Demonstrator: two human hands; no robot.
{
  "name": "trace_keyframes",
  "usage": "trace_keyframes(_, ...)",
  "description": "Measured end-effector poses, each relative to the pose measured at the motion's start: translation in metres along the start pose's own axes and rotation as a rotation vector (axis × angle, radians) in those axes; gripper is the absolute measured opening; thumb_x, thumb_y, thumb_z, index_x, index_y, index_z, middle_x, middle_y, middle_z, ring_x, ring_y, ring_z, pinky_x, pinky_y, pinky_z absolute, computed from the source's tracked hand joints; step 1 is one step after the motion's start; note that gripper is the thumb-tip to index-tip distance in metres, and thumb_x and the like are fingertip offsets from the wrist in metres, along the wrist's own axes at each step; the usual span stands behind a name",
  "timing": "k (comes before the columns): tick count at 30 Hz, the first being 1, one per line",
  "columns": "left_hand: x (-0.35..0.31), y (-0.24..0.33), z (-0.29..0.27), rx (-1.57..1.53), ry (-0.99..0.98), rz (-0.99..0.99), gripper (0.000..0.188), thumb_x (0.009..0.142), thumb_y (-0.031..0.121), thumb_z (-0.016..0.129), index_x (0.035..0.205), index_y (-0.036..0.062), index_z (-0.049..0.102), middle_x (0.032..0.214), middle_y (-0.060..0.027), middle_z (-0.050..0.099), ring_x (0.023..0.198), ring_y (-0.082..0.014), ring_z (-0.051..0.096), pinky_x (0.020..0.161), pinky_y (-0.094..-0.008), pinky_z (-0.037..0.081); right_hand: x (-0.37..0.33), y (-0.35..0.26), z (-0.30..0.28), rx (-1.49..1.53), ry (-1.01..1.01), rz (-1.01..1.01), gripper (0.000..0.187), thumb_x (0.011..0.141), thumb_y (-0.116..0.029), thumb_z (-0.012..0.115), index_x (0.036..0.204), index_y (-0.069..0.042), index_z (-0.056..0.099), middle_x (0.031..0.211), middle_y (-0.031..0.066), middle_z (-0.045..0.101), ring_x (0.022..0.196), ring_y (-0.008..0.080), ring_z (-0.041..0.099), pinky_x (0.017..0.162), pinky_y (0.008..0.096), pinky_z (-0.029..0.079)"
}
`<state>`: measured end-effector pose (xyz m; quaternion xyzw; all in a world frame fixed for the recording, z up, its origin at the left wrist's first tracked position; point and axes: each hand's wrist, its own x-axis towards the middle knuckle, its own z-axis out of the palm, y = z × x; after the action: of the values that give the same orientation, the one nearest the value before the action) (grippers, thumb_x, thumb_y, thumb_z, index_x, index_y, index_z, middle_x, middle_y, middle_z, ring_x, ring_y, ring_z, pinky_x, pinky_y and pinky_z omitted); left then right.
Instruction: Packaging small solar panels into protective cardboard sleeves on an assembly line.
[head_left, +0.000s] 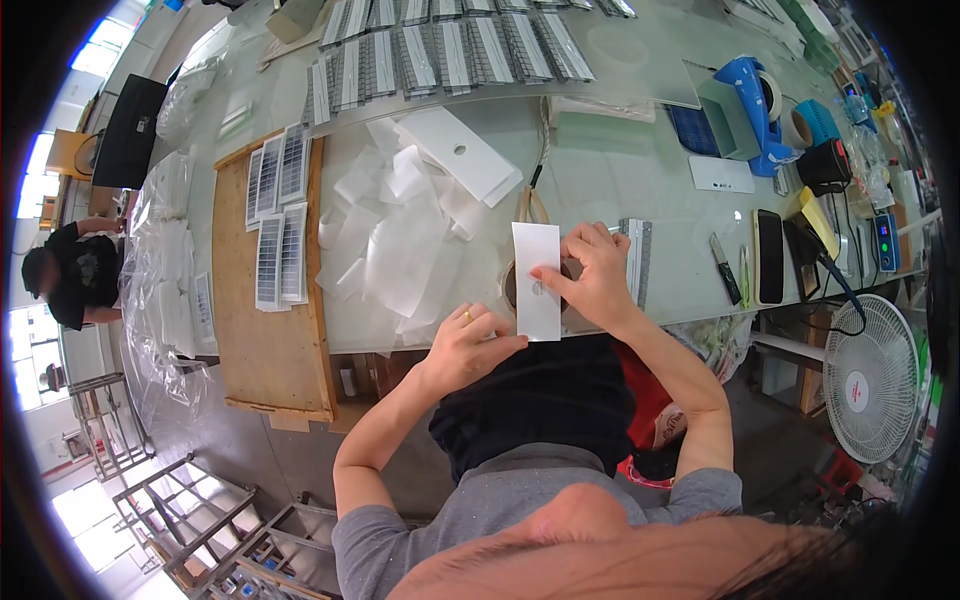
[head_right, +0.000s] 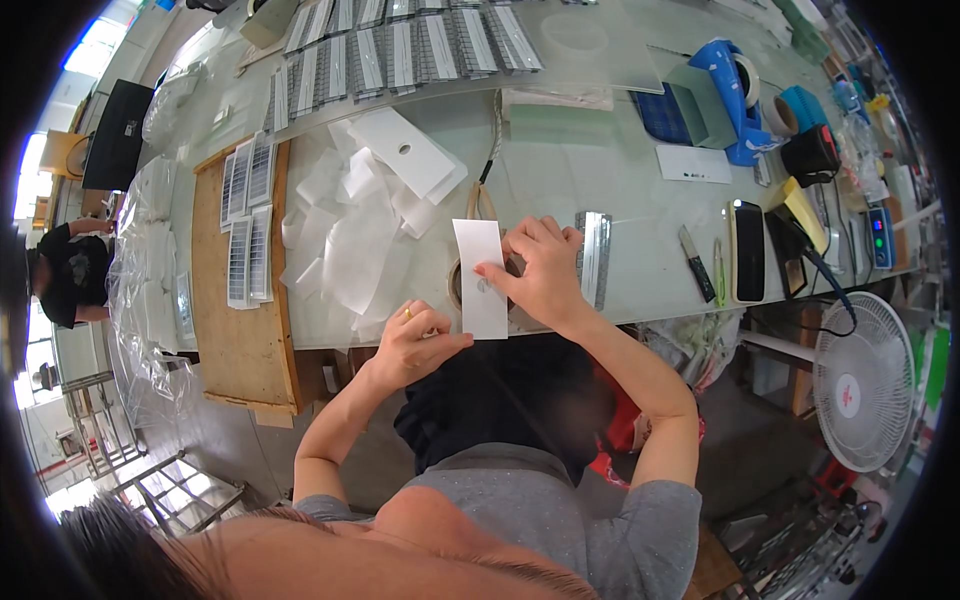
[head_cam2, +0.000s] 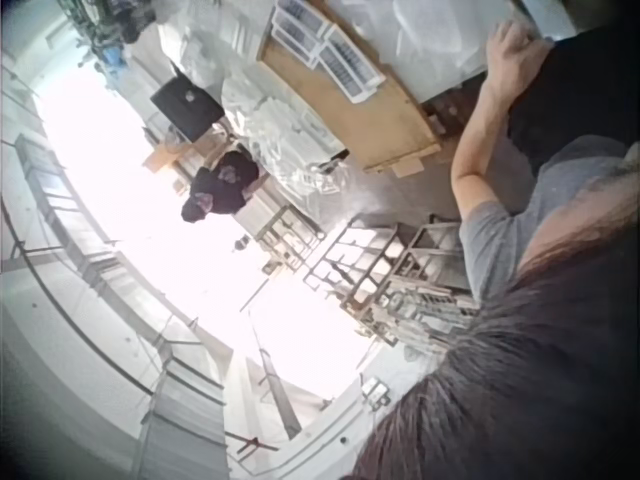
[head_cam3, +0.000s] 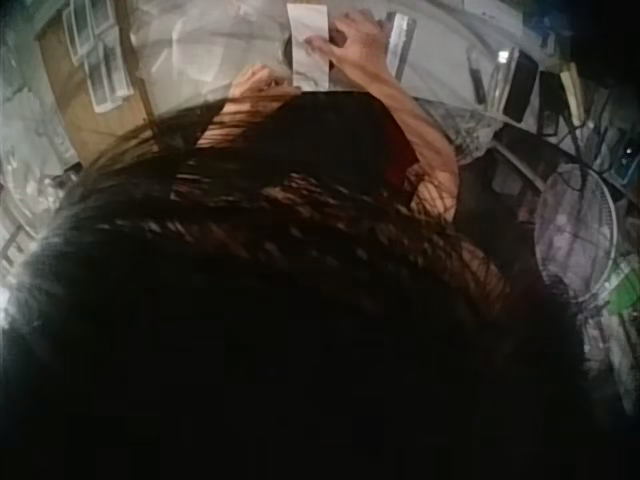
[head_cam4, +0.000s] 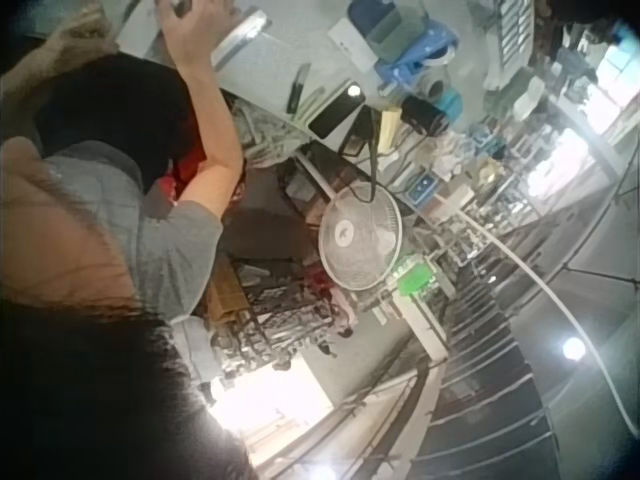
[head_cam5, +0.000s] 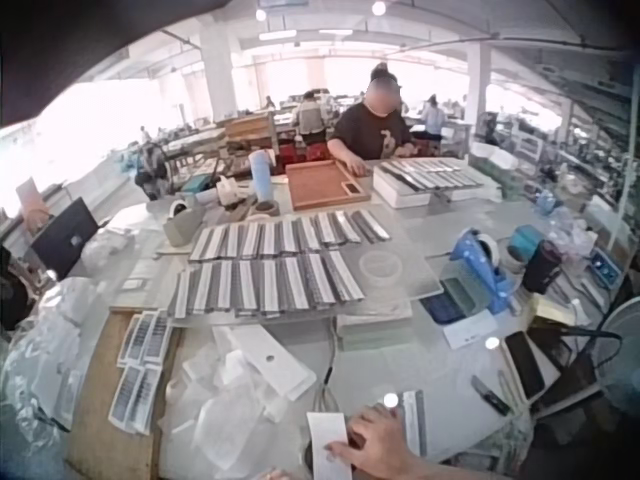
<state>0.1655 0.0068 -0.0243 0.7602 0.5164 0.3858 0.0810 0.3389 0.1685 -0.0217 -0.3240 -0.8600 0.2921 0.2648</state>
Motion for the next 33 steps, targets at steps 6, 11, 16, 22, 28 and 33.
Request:
trace_keyframes(6, 0.002, 0.000, -0.002, 0.032, -0.054, 0.014, 0.019, 0.072, 0.010, 0.075, 0.090, 0.0152, 0.070, 0.091, 0.0013, 0.055, 0.086, -0.0172, 0.057, 0.071, -0.0321, 0.046, 0.000, 0.001, 0.000, -0.020, -0.004, -0.021, 0.033, 0.071, -0.034, 0.084, 0.079, -0.009, 0.064, 0.085, -0.0013, 0.053, 0.087, 0.0183, 0.048, 0.082, 0.0391, 0.025)
trace_keyframes(11, 0.024, 0.009, -0.008, 0.068, -0.128, 0.037, 0.016, 0.074, 0.010, 0.072, 0.088, 0.0097, 0.063, 0.108, -0.0050, 0.061, 0.109, -0.0243, 0.061, 0.093, -0.0401, 0.051, 0.000, 0.000, 0.000, -0.052, 0.061, -0.011, 0.060, 0.069, -0.039, 0.086, 0.111, -0.010, 0.054, 0.100, 0.0033, 0.052, 0.094, 0.0214, 0.050, 0.085, 0.0406, 0.026)
trace_keyframes(16, 0.028, 0.009, 0.007, 0.148, -0.087, 0.023, 0.024, 0.069, 0.005, 0.067, 0.092, 0.0060, 0.058, 0.113, -0.0104, 0.062, 0.113, -0.0272, 0.061, 0.097, -0.0425, 0.051, -0.008, 0.007, 0.008, 0.018, 0.196, -0.038, 0.067, 0.068, -0.044, 0.086, 0.116, -0.011, 0.052, 0.104, 0.0044, 0.052, 0.095, 0.0219, 0.049, 0.088, 0.0423, 0.027)
trace_keyframes(22, 0.050, 0.012, -0.017, -0.019, -0.026, -0.029, 0.034, 0.059, 0.007, 0.071, 0.091, 0.0056, 0.059, 0.103, -0.0087, 0.064, 0.101, -0.0282, 0.065, 0.091, -0.0411, 0.053, -0.024, -0.024, -0.028, -0.345, 0.135, -0.645, 0.045, 0.067, -0.061, 0.076, 0.088, -0.024, 0.061, 0.103, -0.0052, 0.055, 0.096, 0.0165, 0.050, 0.086, 0.0402, 0.026)
trace_keyframes(28, 0.089, 0.002, -0.049, -0.155, -0.093, -0.163, 0.027, 0.065, 0.008, 0.071, 0.091, 0.0059, 0.062, 0.089, -0.0113, 0.065, 0.088, -0.0313, 0.065, 0.081, -0.0382, 0.052, 0.004, -0.042, -0.042, -0.736, 0.522, -0.809, 0.017, 0.075, -0.027, 0.075, 0.079, -0.029, 0.059, 0.107, -0.0132, 0.059, 0.093, 0.0142, 0.052, 0.087, 0.0392, 0.026)
trace_keyframes(33, 0.097, -0.007, -0.053, -0.836, -0.147, -0.486, 0.028, 0.086, 0.020, 0.070, 0.105, 0.0021, 0.059, 0.095, -0.0108, 0.067, 0.087, -0.0171, 0.064, 0.081, -0.0319, 0.049, 0.024, -0.064, -0.077, -0.224, 0.266, -0.293, 0.024, 0.072, -0.032, 0.081, 0.082, -0.018, 0.065, 0.112, -0.0028, 0.056, 0.105, 0.0193, 0.049, 0.091, 0.0415, 0.025)
